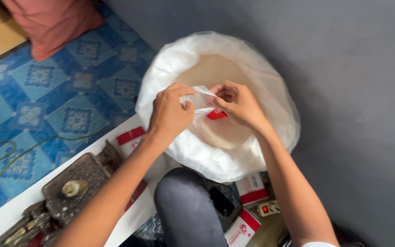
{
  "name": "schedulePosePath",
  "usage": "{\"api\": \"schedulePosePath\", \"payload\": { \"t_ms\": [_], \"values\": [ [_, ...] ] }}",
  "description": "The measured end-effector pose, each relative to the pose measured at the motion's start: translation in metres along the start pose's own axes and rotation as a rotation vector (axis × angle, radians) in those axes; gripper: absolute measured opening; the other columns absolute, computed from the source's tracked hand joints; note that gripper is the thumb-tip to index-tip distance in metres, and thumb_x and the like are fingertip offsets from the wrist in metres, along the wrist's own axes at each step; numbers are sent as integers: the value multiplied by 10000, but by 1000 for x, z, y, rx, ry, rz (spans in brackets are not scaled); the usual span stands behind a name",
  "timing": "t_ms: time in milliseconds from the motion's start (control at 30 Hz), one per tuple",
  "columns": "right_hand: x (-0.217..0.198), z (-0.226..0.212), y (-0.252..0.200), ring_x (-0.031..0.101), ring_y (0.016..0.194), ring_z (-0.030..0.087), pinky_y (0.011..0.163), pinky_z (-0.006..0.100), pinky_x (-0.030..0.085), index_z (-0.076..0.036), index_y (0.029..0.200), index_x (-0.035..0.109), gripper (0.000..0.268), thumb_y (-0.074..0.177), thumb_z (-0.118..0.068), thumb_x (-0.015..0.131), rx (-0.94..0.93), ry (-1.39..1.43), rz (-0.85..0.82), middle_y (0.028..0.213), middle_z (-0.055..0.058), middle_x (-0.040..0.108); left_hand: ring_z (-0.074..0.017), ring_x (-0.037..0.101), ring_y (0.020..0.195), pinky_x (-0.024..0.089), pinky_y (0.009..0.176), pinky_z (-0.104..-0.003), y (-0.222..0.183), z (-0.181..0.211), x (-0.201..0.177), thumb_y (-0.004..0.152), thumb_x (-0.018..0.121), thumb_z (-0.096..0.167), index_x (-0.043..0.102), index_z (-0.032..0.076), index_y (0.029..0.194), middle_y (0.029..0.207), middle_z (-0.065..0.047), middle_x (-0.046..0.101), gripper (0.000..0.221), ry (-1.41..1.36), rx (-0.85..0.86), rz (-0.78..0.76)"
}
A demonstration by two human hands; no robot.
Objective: Packaging sugar from a large sack into smaller plastic bags, weighing them on a scale, and organizing them in a basin.
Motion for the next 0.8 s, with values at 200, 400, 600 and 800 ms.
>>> {"api": "schedulePosePath", "payload": {
  "t_ms": [200, 400, 600, 800],
  "values": [
    [-2, 25, 10, 709, 615, 207, 521, 333, 571, -10, 962, 681, 178, 859, -154, 683, -61, -269, 169, 746, 129, 690, -278, 684, 575, 559, 629, -371, -5, 19, 2, 744, 612, 70, 749, 99, 982, 936, -43, 662, 276, -12, 60, 50],
    [-6, 10, 2, 689, 649, 156, 567, 272, 588, -6, 1014, 686, 219, 838, -135, 692, 40, -79, 14, 787, 132, 679, -273, 705, 904, 570, 750, -328, -2, 15, -7, 787, 570, 7, 752, 121, 1055, 1008, -45, 665, 343, 119, -83, -83],
    [-13, -1, -6, 688, 743, 163, 632, 264, 589, 38, 1127, 645, 364, 931, -269, 646, 85, -24, -100, 877, 132, 659, -347, 673, 1018, 561, 811, -410, -1, 16, -4, 816, 611, 1, 708, 49, 1118, 1074, -130, 648, 321, 122, -93, -97],
    [-41, 123, 42, 729, 775, 315, 644, 426, 612, -74, 1121, 655, 389, 916, -405, 647, 29, -1233, 379, 918, 162, 658, -361, 676, 988, 574, 782, -424, -2, 31, -15, 788, 591, -20, 691, 9, 1129, 1081, -146, 641, 357, 127, -4, -60]
  ]
}}
Point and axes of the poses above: each hand's wrist, its own y-axis towards the middle knuckle, its own x-axis out of the palm, z = x × y, the point moved 1 cm from there along y, towards the middle knuckle
